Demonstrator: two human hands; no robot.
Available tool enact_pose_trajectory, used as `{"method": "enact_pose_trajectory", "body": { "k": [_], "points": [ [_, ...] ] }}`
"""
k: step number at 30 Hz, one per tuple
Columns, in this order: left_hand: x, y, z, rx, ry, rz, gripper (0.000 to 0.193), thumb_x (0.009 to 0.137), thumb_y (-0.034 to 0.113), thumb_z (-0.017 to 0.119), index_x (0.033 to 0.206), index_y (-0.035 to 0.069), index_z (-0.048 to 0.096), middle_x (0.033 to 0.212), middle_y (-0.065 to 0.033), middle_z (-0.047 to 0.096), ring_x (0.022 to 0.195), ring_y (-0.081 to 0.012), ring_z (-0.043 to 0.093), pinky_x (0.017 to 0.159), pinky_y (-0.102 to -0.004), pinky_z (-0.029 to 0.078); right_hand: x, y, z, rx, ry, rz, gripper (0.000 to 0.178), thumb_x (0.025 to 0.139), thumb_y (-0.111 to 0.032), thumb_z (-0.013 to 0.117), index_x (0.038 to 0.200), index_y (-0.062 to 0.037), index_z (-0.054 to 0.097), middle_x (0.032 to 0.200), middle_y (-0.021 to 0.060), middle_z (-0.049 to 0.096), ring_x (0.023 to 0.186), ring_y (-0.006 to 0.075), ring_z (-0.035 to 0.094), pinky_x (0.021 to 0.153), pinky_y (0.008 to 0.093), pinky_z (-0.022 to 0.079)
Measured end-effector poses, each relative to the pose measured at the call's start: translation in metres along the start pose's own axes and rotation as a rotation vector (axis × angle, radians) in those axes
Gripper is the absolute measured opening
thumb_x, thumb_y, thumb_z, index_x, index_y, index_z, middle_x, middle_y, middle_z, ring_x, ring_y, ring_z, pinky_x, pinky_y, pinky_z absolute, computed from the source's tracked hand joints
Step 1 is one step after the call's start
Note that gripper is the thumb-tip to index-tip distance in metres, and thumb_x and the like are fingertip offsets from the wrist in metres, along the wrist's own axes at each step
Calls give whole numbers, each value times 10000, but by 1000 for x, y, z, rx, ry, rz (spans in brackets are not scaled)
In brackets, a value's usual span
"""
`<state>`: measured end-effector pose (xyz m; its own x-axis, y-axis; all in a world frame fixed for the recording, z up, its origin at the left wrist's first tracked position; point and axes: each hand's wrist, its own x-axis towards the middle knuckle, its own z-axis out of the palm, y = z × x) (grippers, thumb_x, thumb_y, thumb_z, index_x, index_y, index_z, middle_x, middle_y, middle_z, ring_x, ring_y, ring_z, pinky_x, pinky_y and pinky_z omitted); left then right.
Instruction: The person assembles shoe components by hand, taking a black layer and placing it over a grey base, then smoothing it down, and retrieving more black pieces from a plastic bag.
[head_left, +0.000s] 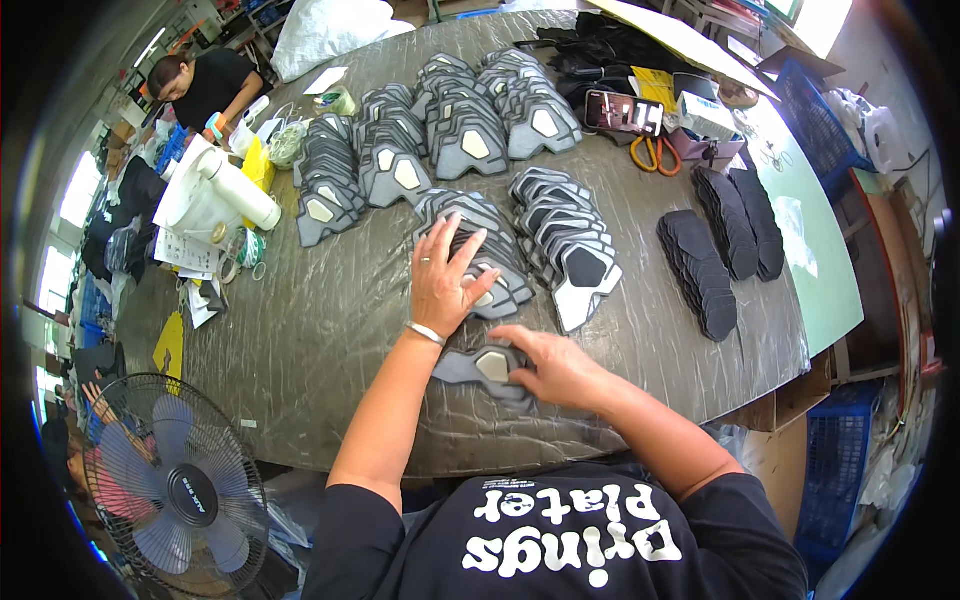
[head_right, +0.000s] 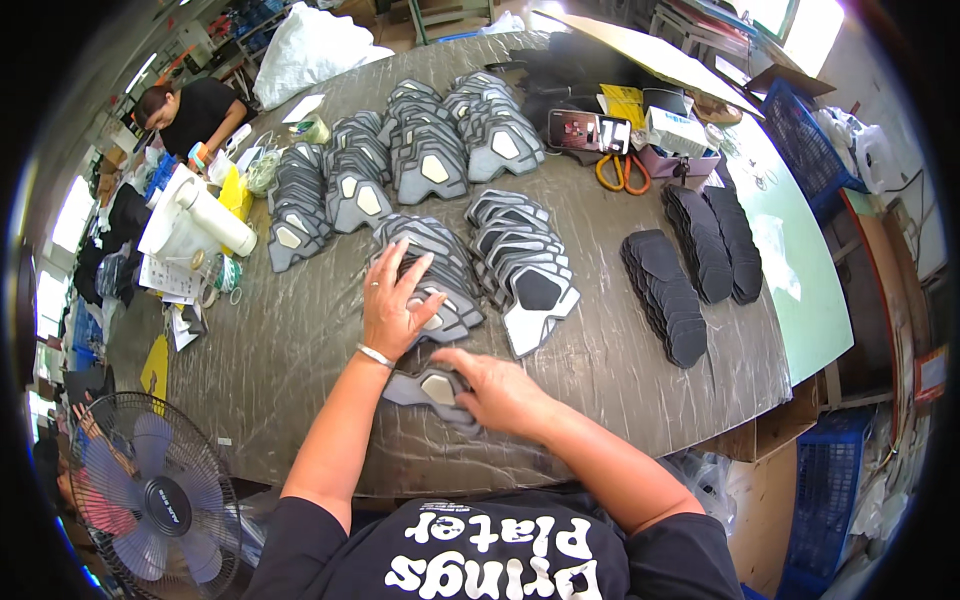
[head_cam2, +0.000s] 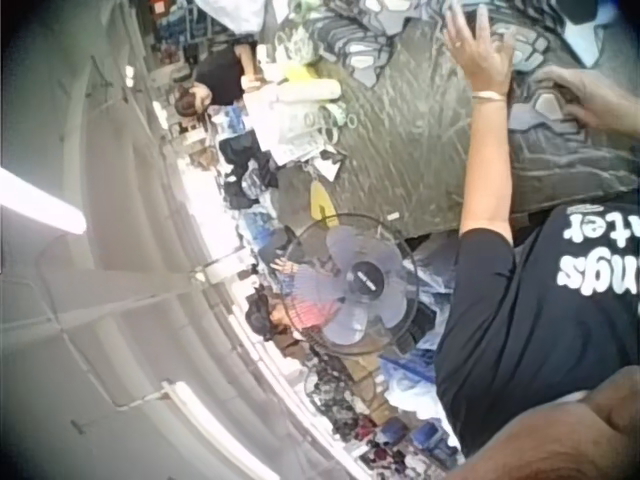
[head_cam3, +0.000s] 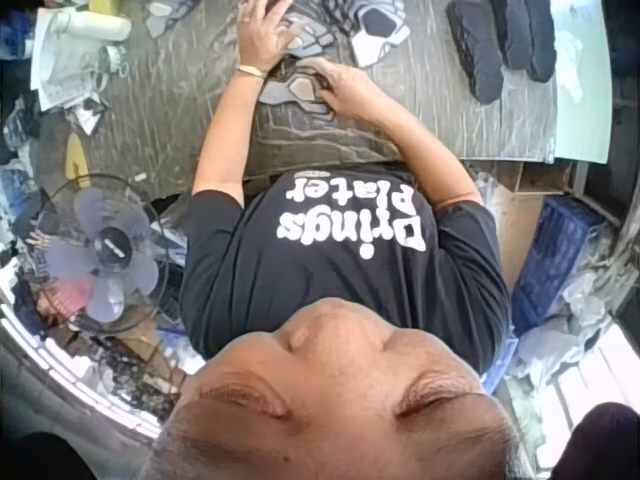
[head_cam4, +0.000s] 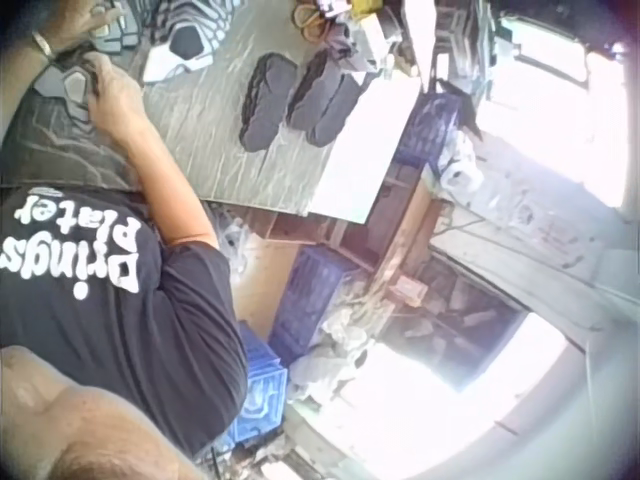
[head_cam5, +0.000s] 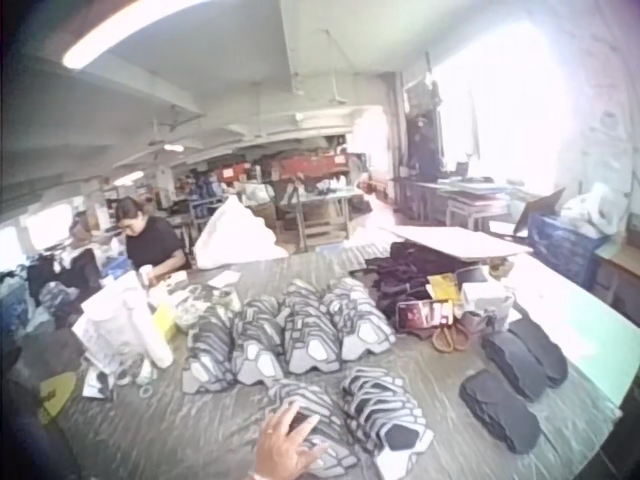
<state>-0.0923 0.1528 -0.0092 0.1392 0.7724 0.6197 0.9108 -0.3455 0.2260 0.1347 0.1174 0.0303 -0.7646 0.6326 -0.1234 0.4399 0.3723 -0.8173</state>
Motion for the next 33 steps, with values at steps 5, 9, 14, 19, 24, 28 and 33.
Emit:
{"method": "enact_pose_trajectory", "body": {
  "k": [5, 9, 14, 19, 24, 28, 33],
  "points": [
    [0, -11, 10, -139, 103, -29, 613, 887, 455, 650, 1381, 114, 527, 1462, -179, 433, 1345, -399, 395, 1097, -480, 325, 40, 8, -7, -159, 450, -280, 585, 789, 15, 631, 1339, -62, 448, 1147, 204, 596, 1061, 381, 582, 902, 448, 477],
    [6, -9, -2, -674, 22, -317, 621, 930, 348, 628, 1423, 22, 440, 1499, -218, 373, 1416, -394, 310, 1156, -425, 252, 48, 15, -4, -112, 404, -79, 596, 775, 1, 646, 1338, -20, 449, 1269, 222, 522, 1151, 394, 532, 961, 442, 451],
    [-9, 12, -42, -317, -178, -205, 1048, 798, 610, 679, 1524, 11, 220, 1567, -253, 215, 1460, -413, 193, 1171, -516, 161, 53, 15, 3, -218, 582, -214, 762, 812, -121, 678, 1460, 25, 303, 1510, 310, 255, 1380, 466, 320, 1123, 447, 319],
    [-42, 6, -10, -180, -261, -195, 1333, 621, 705, 751, 1530, -29, 109, 1590, -269, 95, 1476, -443, 78, 1166, -573, 109, 110, 22, -10, -82, 648, -247, 740, 924, -290, 626, 1487, 32, 269, 1557, 308, 176, 1429, 444, 252, 1154, 436, 259],
    [-37, 12, -7, -153, -344, -354, 1423, 515, 636, 848, 1515, -58, 111, 1593, -275, 35, 1479, -452, -18, 1166, -589, 83, 144, 0, -29, -121, 251, 158, 796, 940, -516, 498, 1467, 52, 312, 1502, 321, 304, 1389, 428, 338, 1143, 425, 301],
    [-53, 37, -38, -124, -574, -402, 1442, 500, 634, 856, 1502, -86, 109, 1587, -285, 48, 1476, -457, -13, 1156, -617, 61, 112, 11, 11, -252, 254, 208, 859, 945, -551, 471, 1455, 112, 274, 1511, 349, 249, 1421, 453, 257, 1166, 453, 243],
    [-55, 58, -38, -10, -549, -381, 1453, 487, 655, 848, 1507, -64, 103, 1580, -286, 80, 1472, -458, 23, 1162, -602, 77, 81, -4, 10, -365, 484, -12, 828, 911, -469, 571, 1498, 24, 259, 1572, 273, 179, 1455, 423, 199, 1153, 540, 221]
  ]
}}
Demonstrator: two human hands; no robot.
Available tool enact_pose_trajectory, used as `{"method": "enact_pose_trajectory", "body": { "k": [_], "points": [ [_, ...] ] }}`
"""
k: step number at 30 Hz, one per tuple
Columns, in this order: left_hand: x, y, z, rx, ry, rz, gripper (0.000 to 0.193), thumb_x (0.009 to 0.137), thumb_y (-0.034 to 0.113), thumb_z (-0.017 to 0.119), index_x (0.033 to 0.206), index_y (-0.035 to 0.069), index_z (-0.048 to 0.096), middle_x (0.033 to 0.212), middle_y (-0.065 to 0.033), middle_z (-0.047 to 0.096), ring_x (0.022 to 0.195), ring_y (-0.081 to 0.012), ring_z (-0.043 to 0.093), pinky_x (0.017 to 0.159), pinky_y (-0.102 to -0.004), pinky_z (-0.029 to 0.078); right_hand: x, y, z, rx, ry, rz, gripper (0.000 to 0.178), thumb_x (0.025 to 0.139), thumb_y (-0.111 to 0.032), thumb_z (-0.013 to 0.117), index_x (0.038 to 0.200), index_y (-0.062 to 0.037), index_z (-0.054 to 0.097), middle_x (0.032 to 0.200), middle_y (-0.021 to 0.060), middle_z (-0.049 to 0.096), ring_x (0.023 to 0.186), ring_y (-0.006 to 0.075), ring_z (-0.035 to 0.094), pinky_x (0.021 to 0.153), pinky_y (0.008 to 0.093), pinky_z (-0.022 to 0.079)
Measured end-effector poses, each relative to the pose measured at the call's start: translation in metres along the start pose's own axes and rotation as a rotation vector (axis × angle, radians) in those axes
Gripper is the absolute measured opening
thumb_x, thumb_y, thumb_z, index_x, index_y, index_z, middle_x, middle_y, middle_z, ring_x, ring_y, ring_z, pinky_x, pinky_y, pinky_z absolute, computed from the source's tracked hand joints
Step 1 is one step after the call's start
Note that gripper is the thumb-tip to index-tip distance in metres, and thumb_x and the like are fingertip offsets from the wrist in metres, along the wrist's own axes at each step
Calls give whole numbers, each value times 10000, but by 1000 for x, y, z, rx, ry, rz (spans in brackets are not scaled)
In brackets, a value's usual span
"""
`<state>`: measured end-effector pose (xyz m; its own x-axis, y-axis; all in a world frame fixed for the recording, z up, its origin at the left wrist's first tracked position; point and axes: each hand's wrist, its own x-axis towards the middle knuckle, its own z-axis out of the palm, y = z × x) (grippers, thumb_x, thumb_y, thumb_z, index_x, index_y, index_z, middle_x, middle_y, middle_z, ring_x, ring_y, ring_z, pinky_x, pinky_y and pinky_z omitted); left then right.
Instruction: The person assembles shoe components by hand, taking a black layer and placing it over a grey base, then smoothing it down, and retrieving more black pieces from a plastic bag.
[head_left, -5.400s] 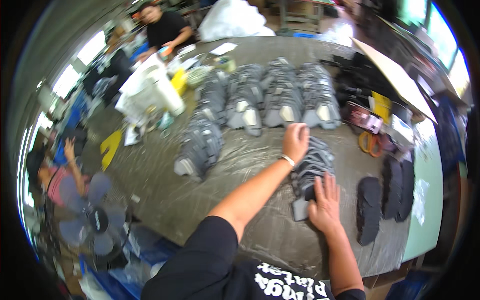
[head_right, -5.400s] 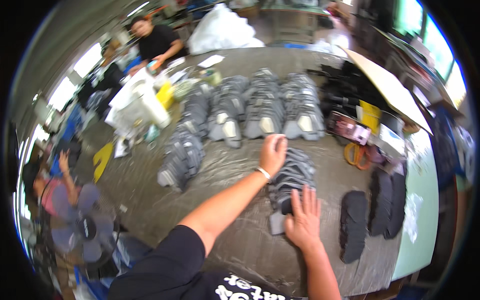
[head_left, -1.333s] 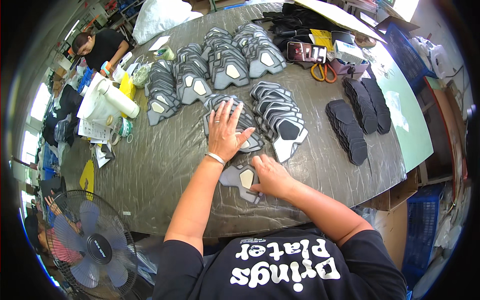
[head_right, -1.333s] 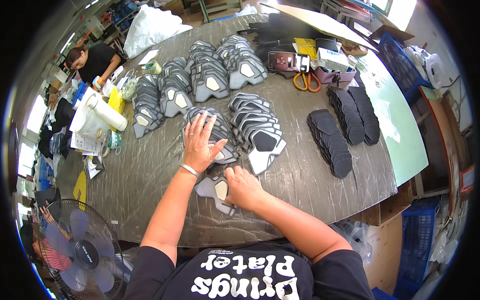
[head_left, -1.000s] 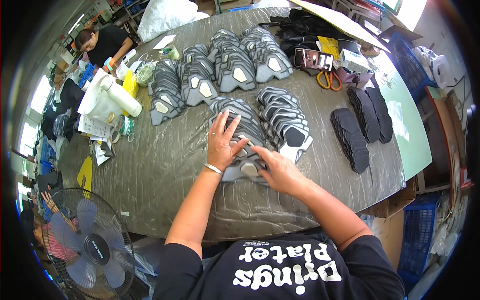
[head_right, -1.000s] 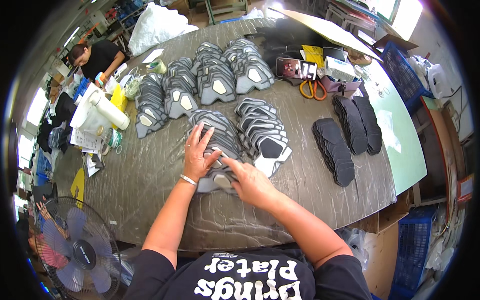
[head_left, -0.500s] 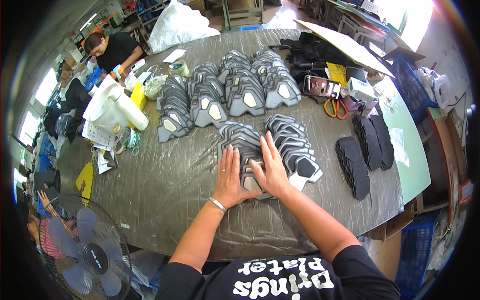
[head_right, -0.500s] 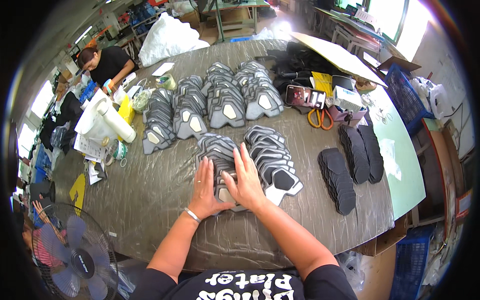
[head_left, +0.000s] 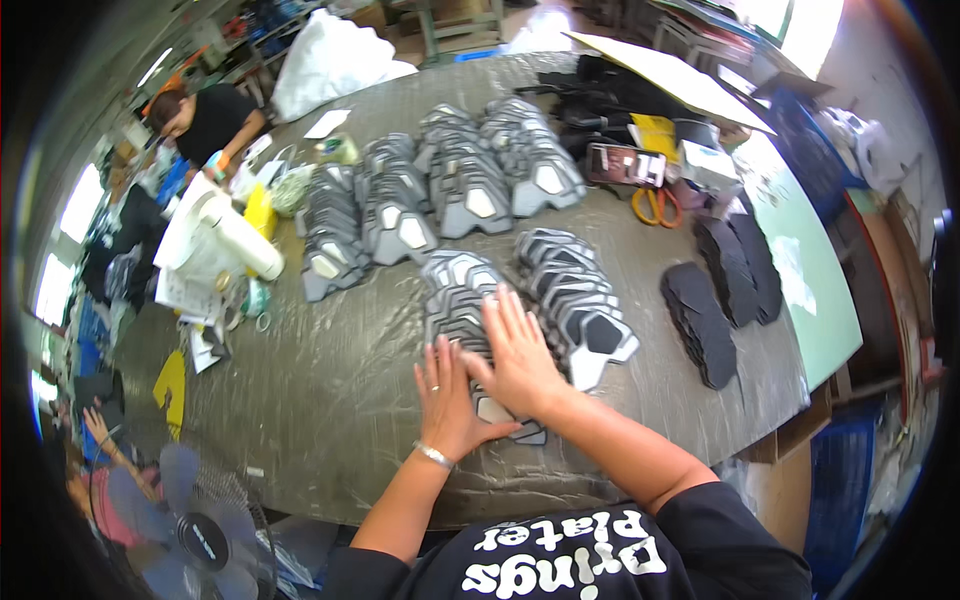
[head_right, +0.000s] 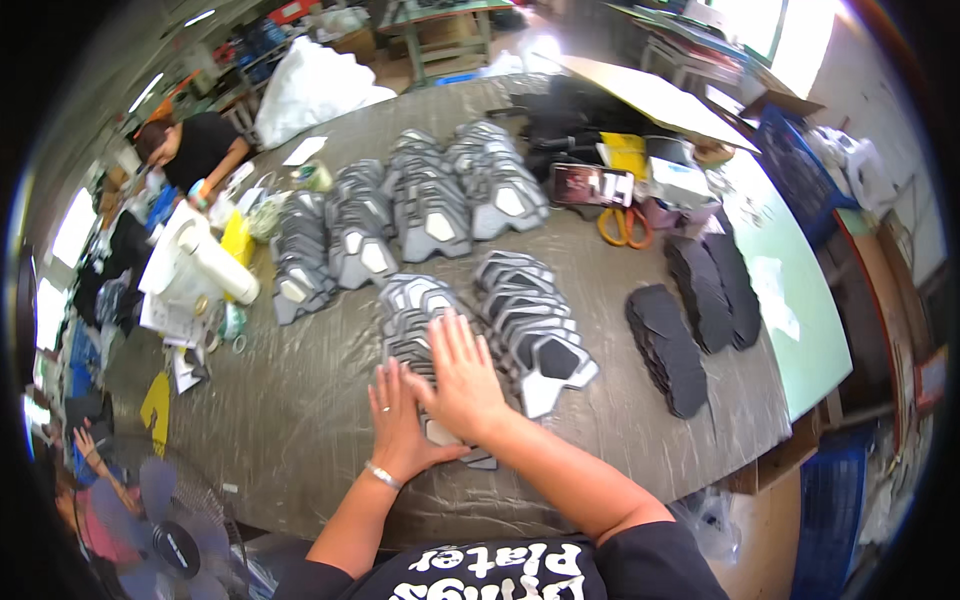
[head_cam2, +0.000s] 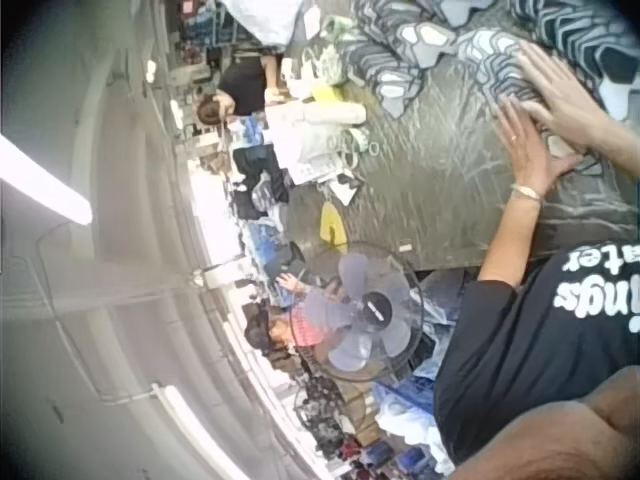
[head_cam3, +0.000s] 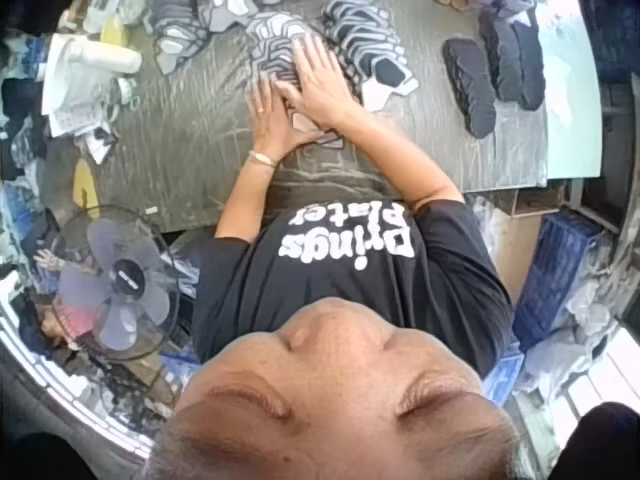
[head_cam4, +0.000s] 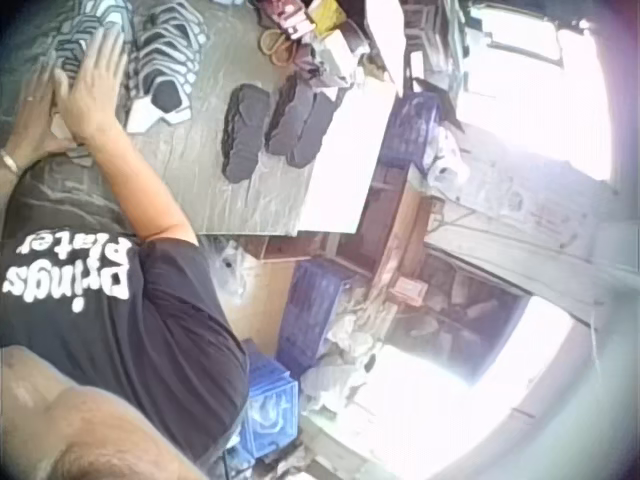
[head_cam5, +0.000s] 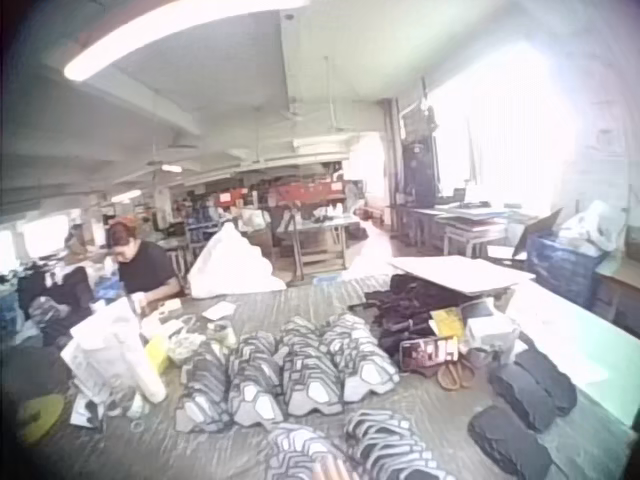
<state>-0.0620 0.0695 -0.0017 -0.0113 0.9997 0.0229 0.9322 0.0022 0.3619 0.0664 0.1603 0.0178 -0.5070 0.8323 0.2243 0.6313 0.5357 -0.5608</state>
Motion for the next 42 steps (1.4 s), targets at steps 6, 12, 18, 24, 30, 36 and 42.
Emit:
{"method": "enact_pose_trajectory", "body": {
  "k": [6, 12, 18, 24, 30, 36, 42],
  "points": [
    [3, -10, 25, -71, 56, 26, 1424, 494, 606, 861, 1534, 13, 91, 1590, -234, 122, 1480, -404, 80, 1187, -525, 99, -9, 17, 31, 20, -101, -269, 802, 884, -528, 570, 1508, -91, 318, 1591, 226, 174, 1456, 426, 198, 1119, 578, 266],
    [-8, 27, 20, 8, -76, -87, 1461, 507, 670, 817, 1542, -7, 40, 1602, -239, 94, 1491, -404, 48, 1183, -534, 49, -43, 27, 11, 8, -221, -121, 836, 900, -563, 516, 1528, -71, 267, 1606, 224, 113, 1481, 404, 120, 1139, 580, 213],
    [-38, -20, 15, -66, 16, 11, 1390, 606, 720, 742, 1534, -29, 28, 1603, -248, 80, 1489, -408, 54, 1175, -555, 46, -69, 59, -105, 92, 264, -262, 709, 792, -261, 748, 1382, 4, 455, 1430, 207, 459, 1348, 363, 421, 1099, 484, 341],
    [-23, 48, -18, -98, 252, 24, 1016, 769, 360, 751, 1516, -33, 185, 1577, -236, 199, 1455, -397, 208, 1181, -448, 191, -134, 314, -280, -259, 928, 563, 743, 845, -278, 694, 1419, 60, 365, 1388, 278, 474, 1298, 383, 468, 1093, 412, 366],
    [30, 143, -9, -258, 202, 377, 829, 770, 156, 731, 1452, -62, 311, 1499, -276, 331, 1382, -417, 345, 1150, -448, 274, -150, 447, -315, 170, 540, 745, 377, 933, -340, 574, 1056, -6, 699, 940, 161, 723, 884, 267, 692, 783, 348, 519],
    [51, 171, -17, -263, 164, 445, 747, 814, 165, 703, 1428, -65, 345, 1450, -279, 393, 1328, -410, 419, 1107, -434, 345, -165, 408, -438, -155, 1358, 466, 295, 976, -227, 547, 771, -32, 631, 622, 27, 579, 578, 118, 540, 566, 290, 429],
    [80, 229, -15, -565, -74, 508, 823, 781, 211, 765, 1448, -22, 344, 1452, -237, 408, 1324, -371, 437, 1074, -424, 381, -196, 289, -501, 0, 1530, 129, 285, 1018, -211, 510, 823, -18, 585, 693, 20, 555, 619, 104, 549, 562, 263, 426]
  ]
}}
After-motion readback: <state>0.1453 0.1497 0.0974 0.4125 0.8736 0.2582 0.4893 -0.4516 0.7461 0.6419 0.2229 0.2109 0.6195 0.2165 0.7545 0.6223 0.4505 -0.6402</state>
